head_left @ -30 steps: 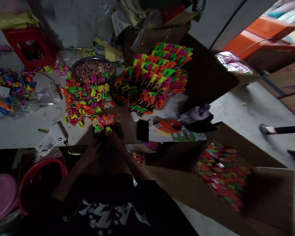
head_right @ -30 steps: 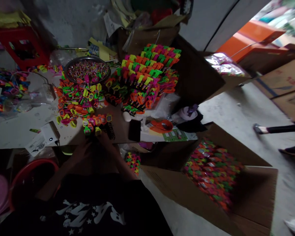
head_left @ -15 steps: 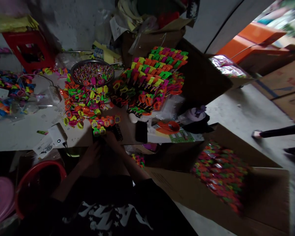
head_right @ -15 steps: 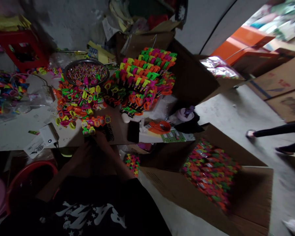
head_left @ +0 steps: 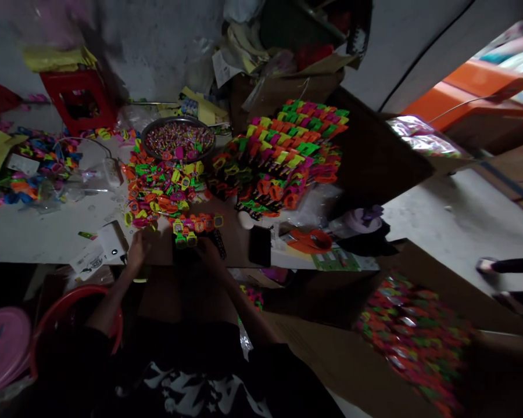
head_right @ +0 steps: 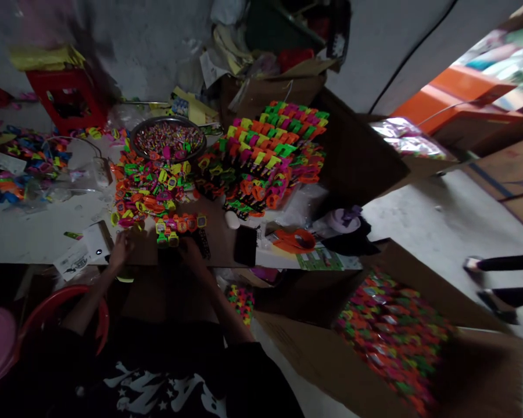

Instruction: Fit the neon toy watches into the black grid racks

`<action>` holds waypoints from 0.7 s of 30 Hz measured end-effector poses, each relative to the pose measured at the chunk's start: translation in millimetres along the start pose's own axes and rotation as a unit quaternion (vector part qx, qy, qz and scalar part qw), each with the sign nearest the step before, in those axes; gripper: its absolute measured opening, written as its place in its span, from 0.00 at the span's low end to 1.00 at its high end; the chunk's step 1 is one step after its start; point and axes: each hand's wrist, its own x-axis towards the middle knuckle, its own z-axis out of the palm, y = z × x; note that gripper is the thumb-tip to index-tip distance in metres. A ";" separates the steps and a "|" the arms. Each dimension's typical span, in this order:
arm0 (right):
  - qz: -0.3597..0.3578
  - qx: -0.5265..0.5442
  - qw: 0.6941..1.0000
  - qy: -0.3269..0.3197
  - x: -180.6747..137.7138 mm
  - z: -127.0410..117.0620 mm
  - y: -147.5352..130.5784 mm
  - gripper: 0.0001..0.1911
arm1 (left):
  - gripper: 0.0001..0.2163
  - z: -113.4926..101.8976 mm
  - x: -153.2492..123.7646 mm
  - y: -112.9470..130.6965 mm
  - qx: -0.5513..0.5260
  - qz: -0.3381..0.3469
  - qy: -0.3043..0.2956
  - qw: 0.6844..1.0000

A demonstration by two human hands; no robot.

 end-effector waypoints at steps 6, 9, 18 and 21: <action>-0.045 -0.007 0.998 0.048 -14.4 -11.3 -16.5 0.12 | 0.16 -37.7 61.8 -7.2 0.097 -0.066 0.047 0.992; -0.069 -0.049 0.995 0.060 -24.1 -16.0 -24.2 0.12 | 0.15 -48.7 64.6 -2.7 0.108 -0.066 0.032 0.991; -0.232 -0.162 0.957 -0.065 -52.9 8.4 -58.1 0.20 | 0.17 -70.1 -34.6 27.0 0.004 -0.046 -0.146 0.988; -0.279 -0.151 0.934 -0.164 -63.7 24.8 -64.5 0.21 | 0.20 -52.0 -75.0 44.5 -0.075 -0.046 -0.215 0.973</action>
